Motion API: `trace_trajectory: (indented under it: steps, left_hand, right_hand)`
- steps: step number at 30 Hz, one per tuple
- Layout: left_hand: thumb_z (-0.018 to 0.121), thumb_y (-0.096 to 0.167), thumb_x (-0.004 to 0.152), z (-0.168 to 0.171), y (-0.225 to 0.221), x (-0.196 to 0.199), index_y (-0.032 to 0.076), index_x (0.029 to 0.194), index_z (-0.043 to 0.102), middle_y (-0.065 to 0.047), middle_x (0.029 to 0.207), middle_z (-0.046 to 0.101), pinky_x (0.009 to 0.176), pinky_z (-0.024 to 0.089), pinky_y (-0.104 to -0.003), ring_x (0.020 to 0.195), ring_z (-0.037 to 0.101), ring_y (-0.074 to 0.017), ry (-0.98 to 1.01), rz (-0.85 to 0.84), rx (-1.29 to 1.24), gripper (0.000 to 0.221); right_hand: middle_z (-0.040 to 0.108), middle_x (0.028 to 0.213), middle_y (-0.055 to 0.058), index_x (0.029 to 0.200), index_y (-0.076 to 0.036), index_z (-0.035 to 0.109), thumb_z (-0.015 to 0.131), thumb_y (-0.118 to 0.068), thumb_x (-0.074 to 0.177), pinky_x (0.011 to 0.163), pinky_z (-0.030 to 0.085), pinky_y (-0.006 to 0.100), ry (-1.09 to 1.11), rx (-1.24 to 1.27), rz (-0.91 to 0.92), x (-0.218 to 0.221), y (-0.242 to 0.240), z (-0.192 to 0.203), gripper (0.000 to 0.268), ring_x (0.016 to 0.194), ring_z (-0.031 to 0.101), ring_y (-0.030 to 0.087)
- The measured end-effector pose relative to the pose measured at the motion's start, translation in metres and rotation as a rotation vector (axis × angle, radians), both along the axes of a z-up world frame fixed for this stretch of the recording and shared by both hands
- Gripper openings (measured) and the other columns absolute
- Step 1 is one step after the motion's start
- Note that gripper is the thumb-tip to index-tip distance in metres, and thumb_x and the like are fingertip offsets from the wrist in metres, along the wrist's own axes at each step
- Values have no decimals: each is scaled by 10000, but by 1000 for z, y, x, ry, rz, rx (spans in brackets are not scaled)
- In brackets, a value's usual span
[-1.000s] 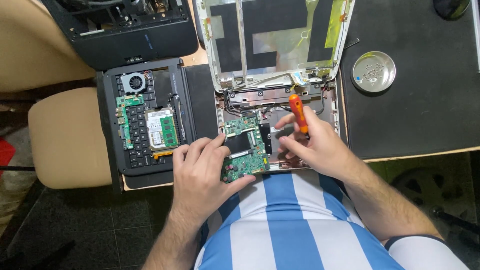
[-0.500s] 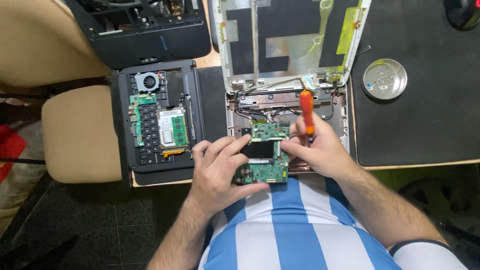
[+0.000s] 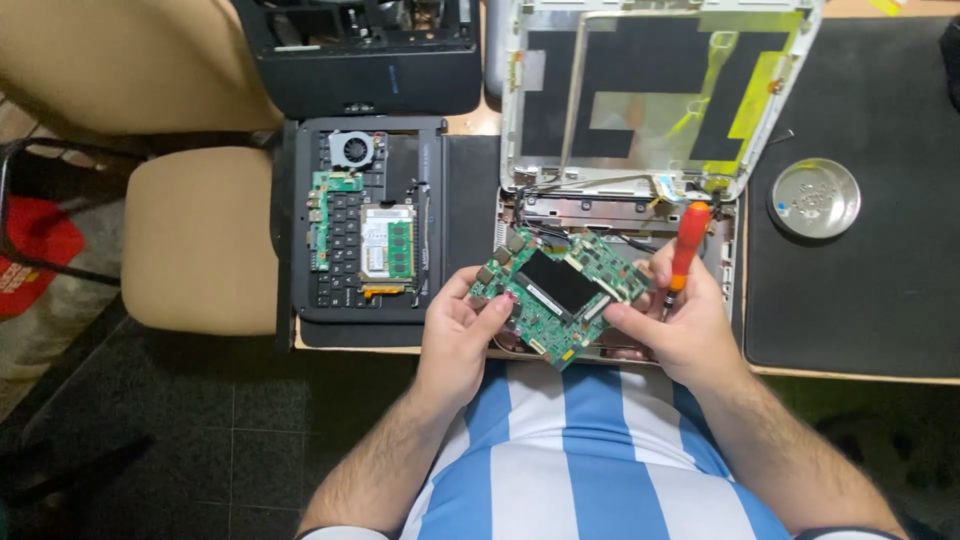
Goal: Disassembling a laptop by removing screws and disconnecting the motherboard and other internal components.
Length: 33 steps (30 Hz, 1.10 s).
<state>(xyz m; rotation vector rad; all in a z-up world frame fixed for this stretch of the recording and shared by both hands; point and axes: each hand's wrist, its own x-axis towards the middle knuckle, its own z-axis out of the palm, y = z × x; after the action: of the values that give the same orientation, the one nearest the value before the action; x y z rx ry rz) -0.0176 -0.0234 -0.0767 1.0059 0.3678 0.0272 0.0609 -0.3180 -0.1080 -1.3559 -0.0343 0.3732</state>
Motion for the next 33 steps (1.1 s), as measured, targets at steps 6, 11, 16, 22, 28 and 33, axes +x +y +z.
trace_trajectory:
  steps: [6,11,16,22,28,33]
  left_hand:
    - [845,125,1145,-7,4,7,-29,1387,820,-126,1043,874,816,767,-370,947,858,-157,-29,18,24,288]
    - [848,182,1170,5,10,10,12,1327,882,-71,993,867,846,727,-320,975,804,-74,-51,-23,128,234]
    - [937,235,1098,11,24,3,76,1473,833,-48,1171,880,1060,693,-336,1163,815,-96,-96,-12,159,420]
    - [954,183,1068,5,47,-20,20,1509,748,-130,1182,892,983,724,-344,1104,856,-158,-104,-100,67,514]
    - [893,102,1099,1,73,-37,9,1435,764,-96,1125,896,964,729,-334,1067,855,-145,-45,37,95,371]
    - [849,213,1088,3,127,-56,43,1438,804,-95,1315,891,1070,720,-408,1179,849,-218,4,176,297,391]
  right_hand:
    - [922,1254,221,1126,-152,478,878,32,1032,840,721,341,60,-18,139,7,25,50,451,916,862,181]
    - [949,1239,245,1094,-148,493,902,115,960,873,705,294,43,11,240,0,35,32,504,933,886,130]
    - [915,1252,266,1073,-145,481,899,114,965,889,713,312,20,-14,237,2,48,39,504,953,894,155]
    - [851,1271,355,1107,-119,436,873,172,941,789,741,381,57,8,208,6,62,27,550,890,912,293]
    - [873,1355,269,1106,-124,474,888,100,963,856,741,343,-41,-121,335,12,111,80,492,999,896,212]
    - [753,1508,125,1578,-66,612,844,-127,1052,1182,749,387,-298,-387,601,34,155,124,578,1351,874,260]
